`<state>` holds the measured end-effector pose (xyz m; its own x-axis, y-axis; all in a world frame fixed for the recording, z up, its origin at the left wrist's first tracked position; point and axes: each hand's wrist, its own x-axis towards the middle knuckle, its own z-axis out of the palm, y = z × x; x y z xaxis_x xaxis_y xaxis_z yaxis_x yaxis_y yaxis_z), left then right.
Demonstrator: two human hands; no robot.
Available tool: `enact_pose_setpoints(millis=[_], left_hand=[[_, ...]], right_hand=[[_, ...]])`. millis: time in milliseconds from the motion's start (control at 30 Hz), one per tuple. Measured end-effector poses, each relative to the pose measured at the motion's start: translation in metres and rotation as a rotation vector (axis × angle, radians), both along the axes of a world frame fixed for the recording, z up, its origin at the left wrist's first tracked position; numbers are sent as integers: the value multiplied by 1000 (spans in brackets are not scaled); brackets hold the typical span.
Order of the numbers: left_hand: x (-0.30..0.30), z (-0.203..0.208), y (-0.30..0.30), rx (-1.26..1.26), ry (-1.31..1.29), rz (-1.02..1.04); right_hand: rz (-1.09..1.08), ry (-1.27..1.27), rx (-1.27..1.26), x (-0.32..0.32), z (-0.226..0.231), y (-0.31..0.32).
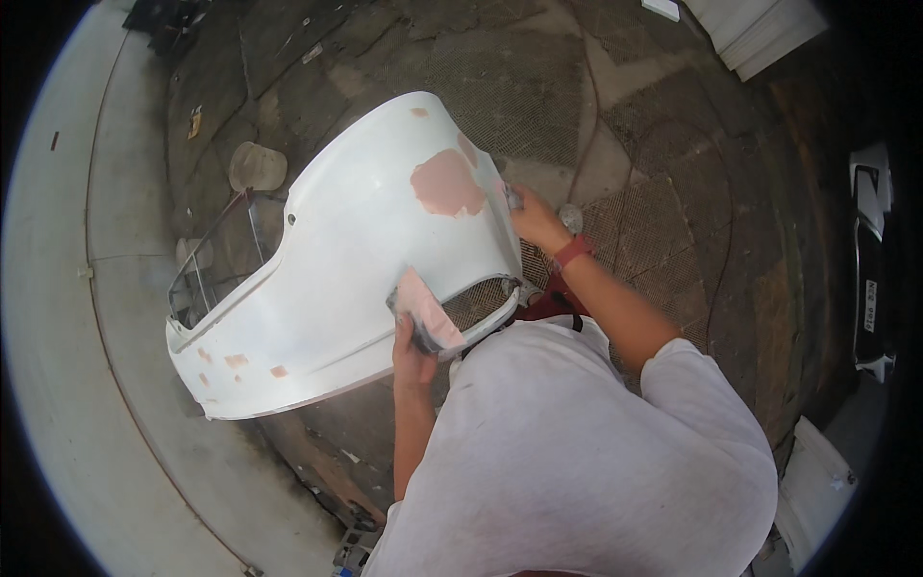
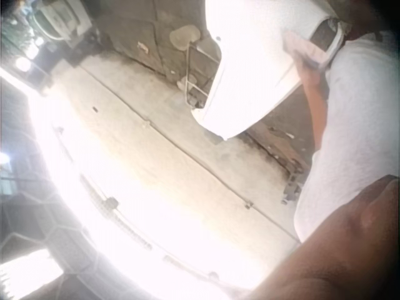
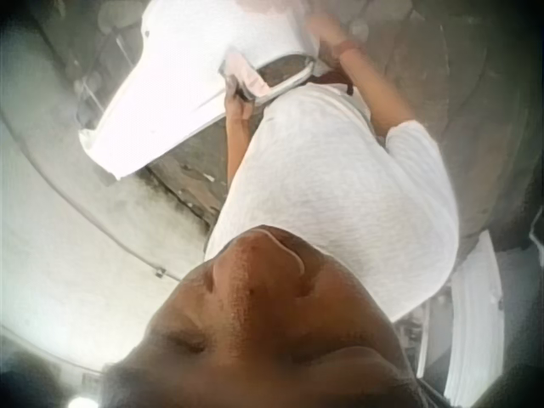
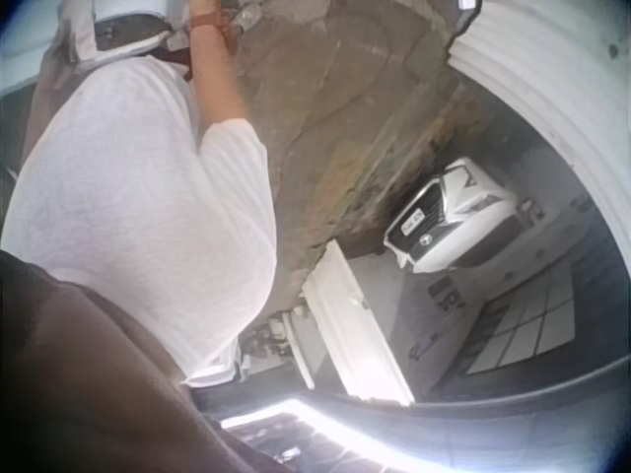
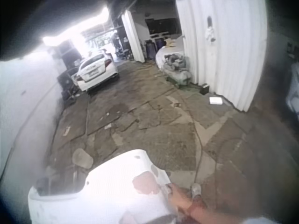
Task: The person sands a white car bumper with sandpaper, focusing on several pink primer patches. They switch between two sandpaper sheets and move around the bumper to reach different areas.
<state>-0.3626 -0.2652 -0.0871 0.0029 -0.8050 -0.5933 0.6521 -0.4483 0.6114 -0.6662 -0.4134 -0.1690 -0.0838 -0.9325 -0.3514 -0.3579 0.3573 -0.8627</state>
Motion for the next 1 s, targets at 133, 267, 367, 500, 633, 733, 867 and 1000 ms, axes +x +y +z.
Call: enact_pose_setpoints(millis=[133, 267, 367, 500, 633, 733, 867, 1000], left_hand=[[0, -2, -7, 24, -14, 5], [6, -8, -4, 20, 2, -23], [2, -8, -4, 22, -21, 1], [2, -10, -5, 34, -26, 10], [4, -14, -5, 6, -5, 19], [5, -13, -7, 8, -13, 4], [8, -15, -7, 7, -15, -33], [4, -9, -6, 25, -9, 9]], right_hand=[[-79, -292, 123, -6, -26, -24], [-20, -284, 186, 9, -13, -33], [-8, -173, -41, 27, -11, -15], [65, 22, -281, 50, 25, 19], [140, 103, -282, 66, 48, 34], [137, 187, -332, 77, 53, 43], [168, 197, -402, 83, 60, 53], [342, 124, -366, 53, 76, 51]])
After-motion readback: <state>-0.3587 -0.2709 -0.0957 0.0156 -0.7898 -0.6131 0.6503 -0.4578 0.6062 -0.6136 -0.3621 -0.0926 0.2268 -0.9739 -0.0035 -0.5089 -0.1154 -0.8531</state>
